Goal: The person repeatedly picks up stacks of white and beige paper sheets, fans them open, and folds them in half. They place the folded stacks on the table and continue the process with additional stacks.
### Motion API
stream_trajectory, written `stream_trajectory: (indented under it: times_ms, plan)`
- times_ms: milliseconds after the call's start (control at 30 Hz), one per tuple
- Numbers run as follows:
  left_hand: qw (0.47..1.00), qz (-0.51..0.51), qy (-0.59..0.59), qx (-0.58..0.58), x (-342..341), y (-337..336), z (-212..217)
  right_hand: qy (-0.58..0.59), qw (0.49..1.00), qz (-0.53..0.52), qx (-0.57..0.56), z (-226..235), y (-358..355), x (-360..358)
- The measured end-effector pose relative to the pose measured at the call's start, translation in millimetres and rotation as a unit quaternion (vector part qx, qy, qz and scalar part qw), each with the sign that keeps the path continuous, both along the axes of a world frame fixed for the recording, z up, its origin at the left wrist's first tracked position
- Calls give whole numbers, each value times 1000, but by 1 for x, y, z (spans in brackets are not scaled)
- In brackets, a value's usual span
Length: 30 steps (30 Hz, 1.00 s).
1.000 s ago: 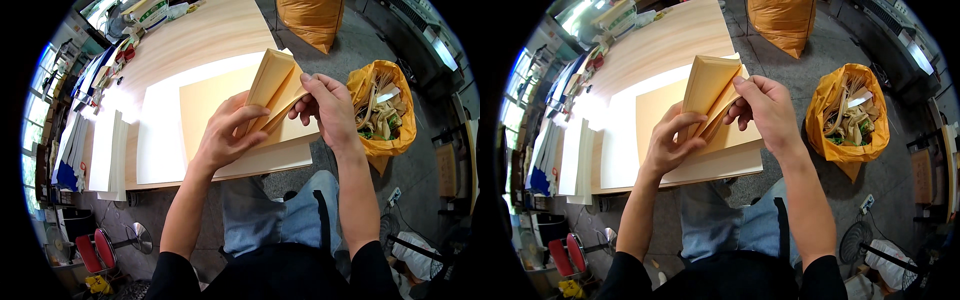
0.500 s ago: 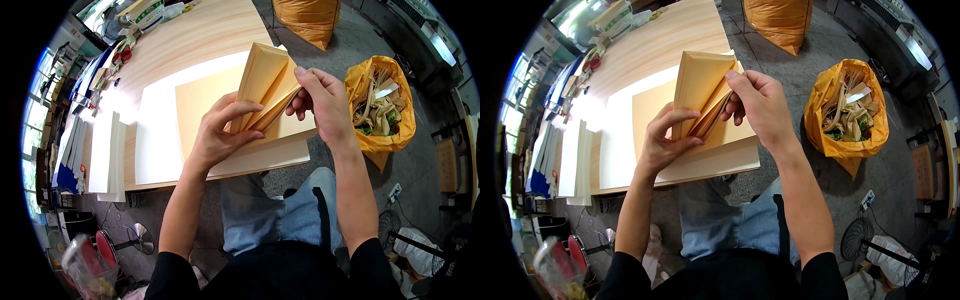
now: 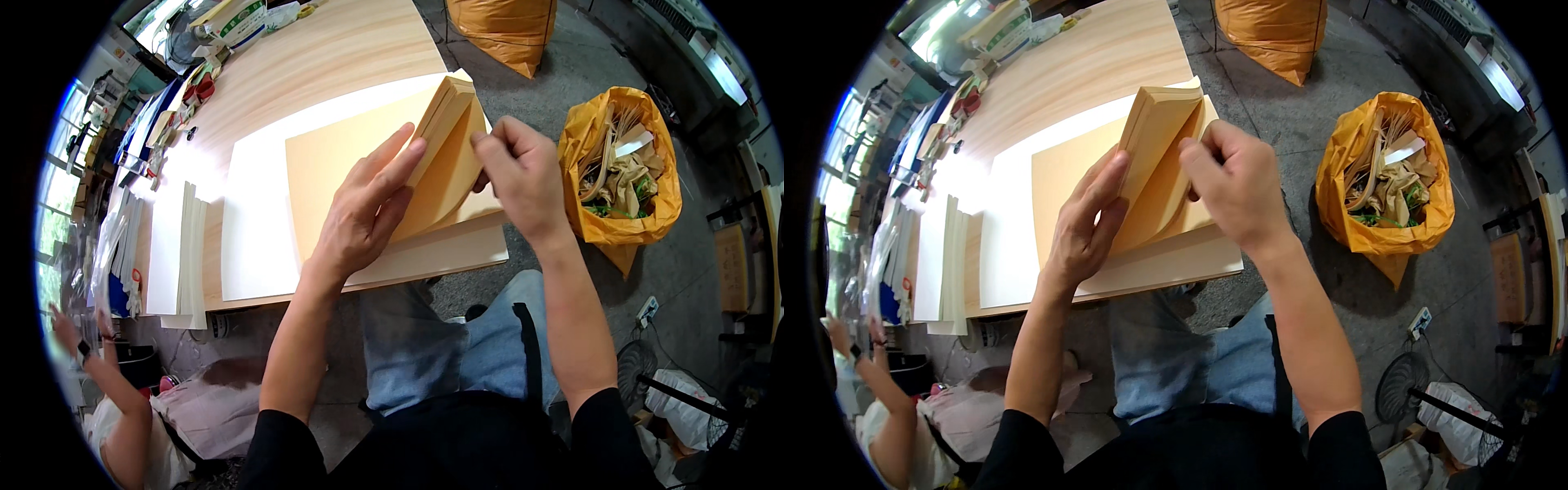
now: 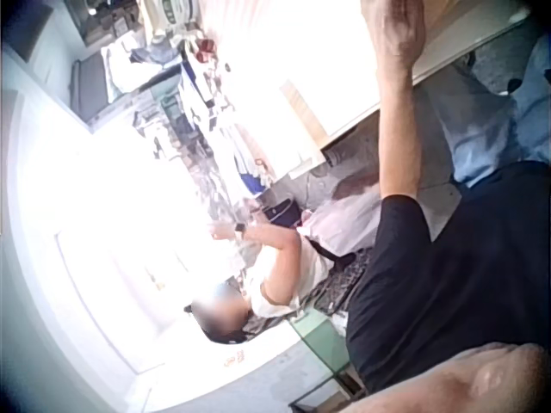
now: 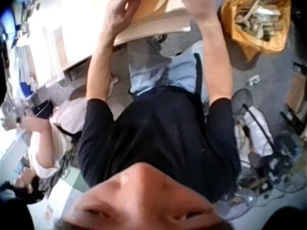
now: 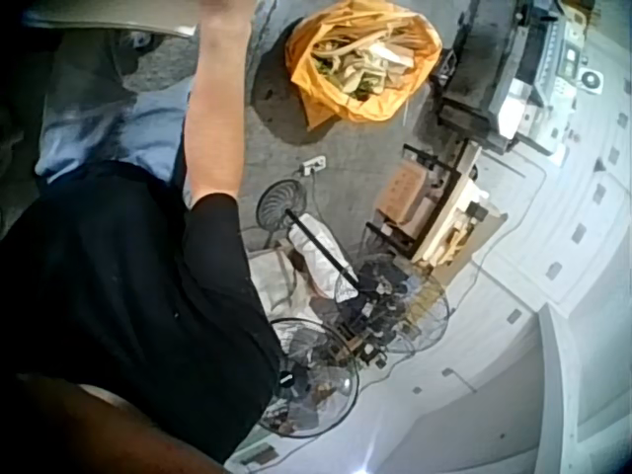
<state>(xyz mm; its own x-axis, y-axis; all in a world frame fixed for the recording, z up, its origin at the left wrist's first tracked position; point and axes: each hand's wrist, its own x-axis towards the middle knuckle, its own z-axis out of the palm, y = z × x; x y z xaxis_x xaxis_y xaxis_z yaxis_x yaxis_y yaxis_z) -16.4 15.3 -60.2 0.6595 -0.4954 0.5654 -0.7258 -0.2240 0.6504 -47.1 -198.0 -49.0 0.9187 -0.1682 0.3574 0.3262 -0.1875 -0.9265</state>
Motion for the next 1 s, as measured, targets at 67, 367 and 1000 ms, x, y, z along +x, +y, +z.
stream_trajectory:
  times_ms: [67,367,1000]
  plan:
    - [999,3,-30,18,1,1,3,70,983,67,154,12,-7,-1]
    - [997,-2,-24,77,2,0,5,103,955,99,259,15,-7,-2]
    - [998,15,-55,29,-1,0,-5,210,974,-18,-89,26,-30,-32]
